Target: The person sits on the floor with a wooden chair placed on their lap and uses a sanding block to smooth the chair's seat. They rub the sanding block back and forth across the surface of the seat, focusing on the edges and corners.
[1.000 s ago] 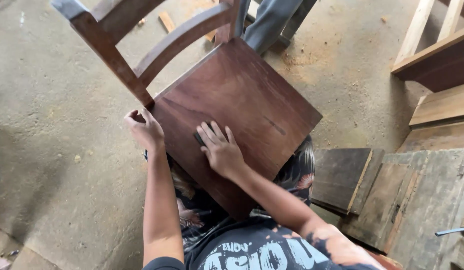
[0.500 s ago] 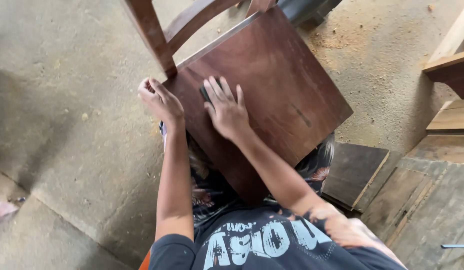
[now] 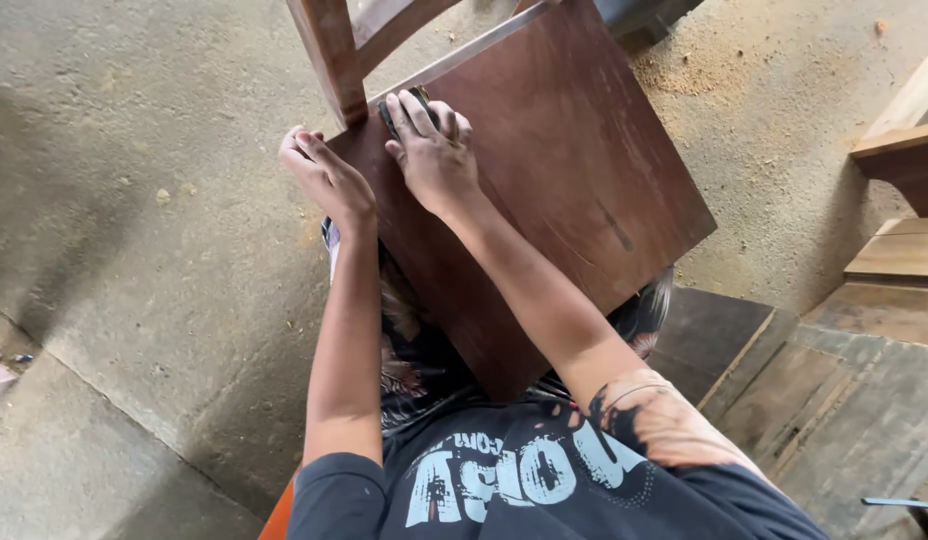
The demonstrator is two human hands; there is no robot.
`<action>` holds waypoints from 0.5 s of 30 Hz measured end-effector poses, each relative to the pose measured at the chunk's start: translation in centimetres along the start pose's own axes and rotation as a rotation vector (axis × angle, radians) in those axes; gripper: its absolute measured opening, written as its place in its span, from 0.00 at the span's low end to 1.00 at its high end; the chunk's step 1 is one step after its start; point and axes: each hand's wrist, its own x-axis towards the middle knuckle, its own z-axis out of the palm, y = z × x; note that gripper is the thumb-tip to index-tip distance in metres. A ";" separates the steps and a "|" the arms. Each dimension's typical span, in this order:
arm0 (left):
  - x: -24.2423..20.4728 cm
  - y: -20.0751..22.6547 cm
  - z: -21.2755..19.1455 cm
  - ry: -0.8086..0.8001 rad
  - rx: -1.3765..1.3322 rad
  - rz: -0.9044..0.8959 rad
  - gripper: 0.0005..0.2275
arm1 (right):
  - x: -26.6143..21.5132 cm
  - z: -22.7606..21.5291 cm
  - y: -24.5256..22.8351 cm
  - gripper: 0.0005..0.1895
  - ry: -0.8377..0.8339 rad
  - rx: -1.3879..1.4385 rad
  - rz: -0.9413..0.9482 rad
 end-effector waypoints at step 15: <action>0.1 1.1 0.0 -0.062 -0.009 -0.072 0.26 | 2.3 -3.1 1.1 0.24 -0.043 0.196 -0.202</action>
